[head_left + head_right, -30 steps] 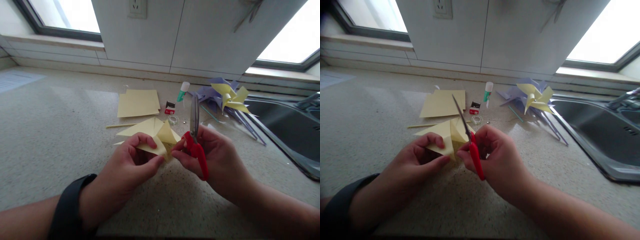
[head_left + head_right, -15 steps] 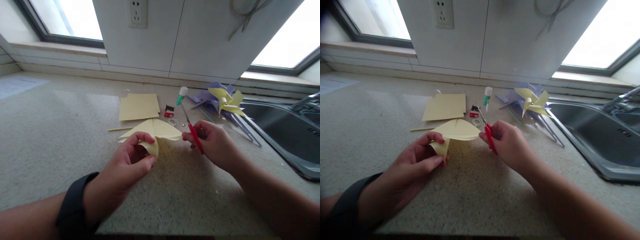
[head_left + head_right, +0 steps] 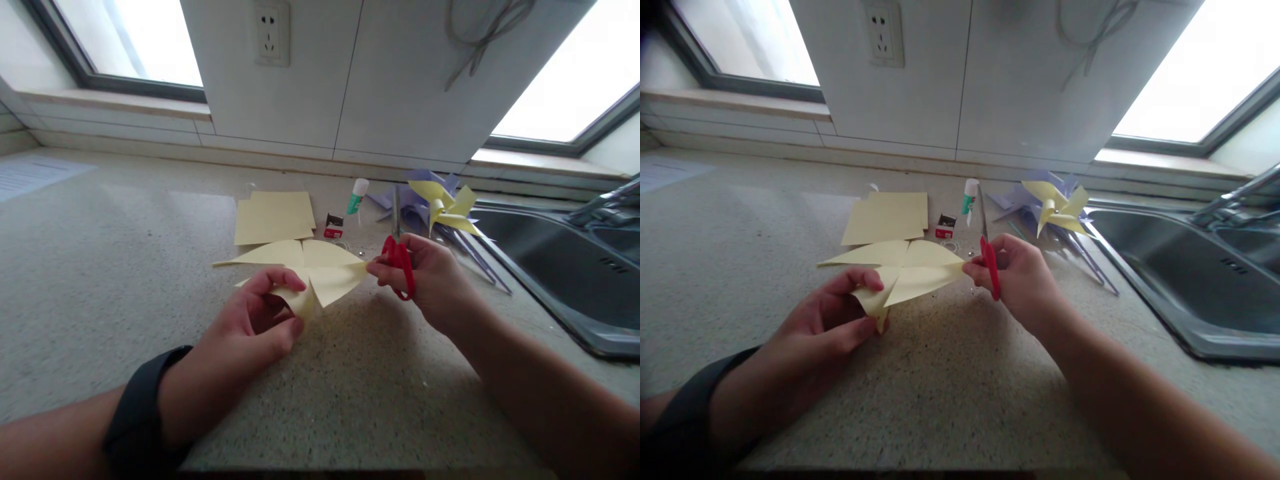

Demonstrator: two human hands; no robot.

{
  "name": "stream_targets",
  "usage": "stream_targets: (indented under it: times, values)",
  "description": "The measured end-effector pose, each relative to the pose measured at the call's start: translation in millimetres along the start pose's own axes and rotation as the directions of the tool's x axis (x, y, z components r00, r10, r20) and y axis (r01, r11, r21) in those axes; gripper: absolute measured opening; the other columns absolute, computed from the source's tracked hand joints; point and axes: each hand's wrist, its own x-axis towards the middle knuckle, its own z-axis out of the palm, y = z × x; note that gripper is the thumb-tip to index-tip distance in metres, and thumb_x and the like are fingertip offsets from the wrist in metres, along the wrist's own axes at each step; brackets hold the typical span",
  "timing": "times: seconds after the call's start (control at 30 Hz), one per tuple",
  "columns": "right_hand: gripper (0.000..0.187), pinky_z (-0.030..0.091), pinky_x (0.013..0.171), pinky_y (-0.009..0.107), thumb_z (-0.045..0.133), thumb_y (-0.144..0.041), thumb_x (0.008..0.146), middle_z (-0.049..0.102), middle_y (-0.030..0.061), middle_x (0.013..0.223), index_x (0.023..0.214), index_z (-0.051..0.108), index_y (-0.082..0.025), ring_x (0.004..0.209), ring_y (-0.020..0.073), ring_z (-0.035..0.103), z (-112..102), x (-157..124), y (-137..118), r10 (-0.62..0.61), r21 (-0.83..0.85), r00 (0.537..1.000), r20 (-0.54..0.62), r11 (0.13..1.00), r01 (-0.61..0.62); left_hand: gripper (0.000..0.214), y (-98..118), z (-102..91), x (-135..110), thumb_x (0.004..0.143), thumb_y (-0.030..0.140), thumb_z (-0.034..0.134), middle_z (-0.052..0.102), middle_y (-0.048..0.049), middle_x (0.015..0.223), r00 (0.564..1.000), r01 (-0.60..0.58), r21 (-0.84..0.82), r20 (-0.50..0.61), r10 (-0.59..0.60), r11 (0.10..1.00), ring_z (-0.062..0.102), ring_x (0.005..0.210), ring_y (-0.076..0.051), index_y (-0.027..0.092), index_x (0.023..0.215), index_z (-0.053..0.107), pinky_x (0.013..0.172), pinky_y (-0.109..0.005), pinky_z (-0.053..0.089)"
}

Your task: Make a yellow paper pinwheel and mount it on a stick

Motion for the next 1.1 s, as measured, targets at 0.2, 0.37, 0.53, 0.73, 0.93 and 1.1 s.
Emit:
stream_targets:
  times: [0.2, 0.37, 0.53, 0.73, 0.93, 1.1]
  values:
    - [0.031, 0.041, 0.046, 0.024, 0.089, -0.032, 0.066, 0.069, -0.0012, 0.069, 0.073, 0.061, -0.021, 0.055, 0.0103, 0.057, 1, -2, -2, -0.055, 0.070, 0.998, -0.005, 0.996, 0.055, 0.037, 6, 7.5, -1, 0.073, 0.022, 0.076, 0.067, 0.0005, 0.080, 0.997, -0.022, -0.097, -0.075, 0.015, 0.995, 0.061, 0.074, -0.011, 0.025, 0.106, 0.060, 0.066, -0.018, 0.048]
    - [0.026, 0.044, 0.047, 0.024, 0.086, -0.030, 0.070, 0.067, -0.0023, 0.066, 0.075, 0.062, -0.022, 0.056, 0.0115, 0.062, 5, -6, -4, -0.088, 0.093, 0.995, -0.053, 0.991, 0.093, 0.058, 8, 11.7, 4, 0.077, 0.019, 0.070, 0.069, -0.0018, 0.118, 0.970, -0.165, -0.186, -0.210, 0.125, 0.969, 0.065, 0.104, -0.020, 0.034, 0.131, 0.053, 0.083, -0.031, 0.056]
    - [0.022, 0.050, 0.050, 0.025, 0.083, -0.027, 0.075, 0.068, -0.0021, 0.069, 0.077, 0.062, -0.023, 0.058, 0.0122, 0.065, 15, -22, -14, -0.177, 0.082, 0.980, -0.088, 0.979, 0.185, 0.084, 6, 13.5, 9, 0.082, 0.017, 0.071, 0.059, 0.0055, 0.141, 0.937, -0.295, -0.209, -0.255, 0.239, 0.932, 0.050, 0.136, -0.024, 0.054, 0.147, 0.032, 0.103, -0.041, 0.050]
    - [0.023, 0.053, 0.054, 0.024, 0.083, -0.024, 0.073, 0.069, -0.0023, 0.073, 0.078, 0.060, -0.023, 0.060, 0.0118, 0.065, 31, -34, -13, -0.212, 0.141, 0.976, -0.057, 0.966, 0.218, 0.053, 9, 18.4, 5, 0.097, 0.035, 0.055, 0.063, -0.0090, 0.139, 0.986, -0.165, -0.352, -0.065, 0.152, 0.921, 0.055, 0.133, -0.030, 0.024, 0.148, 0.047, 0.110, -0.042, 0.046]
    - [0.024, 0.051, 0.056, 0.023, 0.083, -0.024, 0.070, 0.069, -0.0022, 0.071, 0.076, 0.059, -0.021, 0.061, 0.0110, 0.065, 37, -33, -10, -0.173, 0.162, 0.983, 0.055, 0.973, 0.163, 0.055, 0, 14.7, 4, 0.087, 0.029, 0.071, 0.062, -0.0071, 0.142, 0.970, -0.085, -0.291, 0.195, 0.147, 0.953, 0.055, 0.134, -0.028, 0.026, 0.140, 0.056, 0.113, -0.039, 0.042]
    - [0.024, 0.051, 0.058, 0.021, 0.084, -0.024, 0.070, 0.071, -0.0014, 0.072, 0.077, 0.062, -0.020, 0.061, 0.0094, 0.064, 39, -35, -12, -0.168, 0.152, 0.983, 0.079, 0.976, 0.155, 0.038, -3, 12.6, 7, 0.091, 0.025, 0.071, 0.066, -0.0071, 0.136, 0.987, -0.019, -0.020, 0.159, 0.022, 1.000, 0.063, 0.122, -0.025, 0.024, 0.129, 0.066, 0.108, -0.039, 0.045]
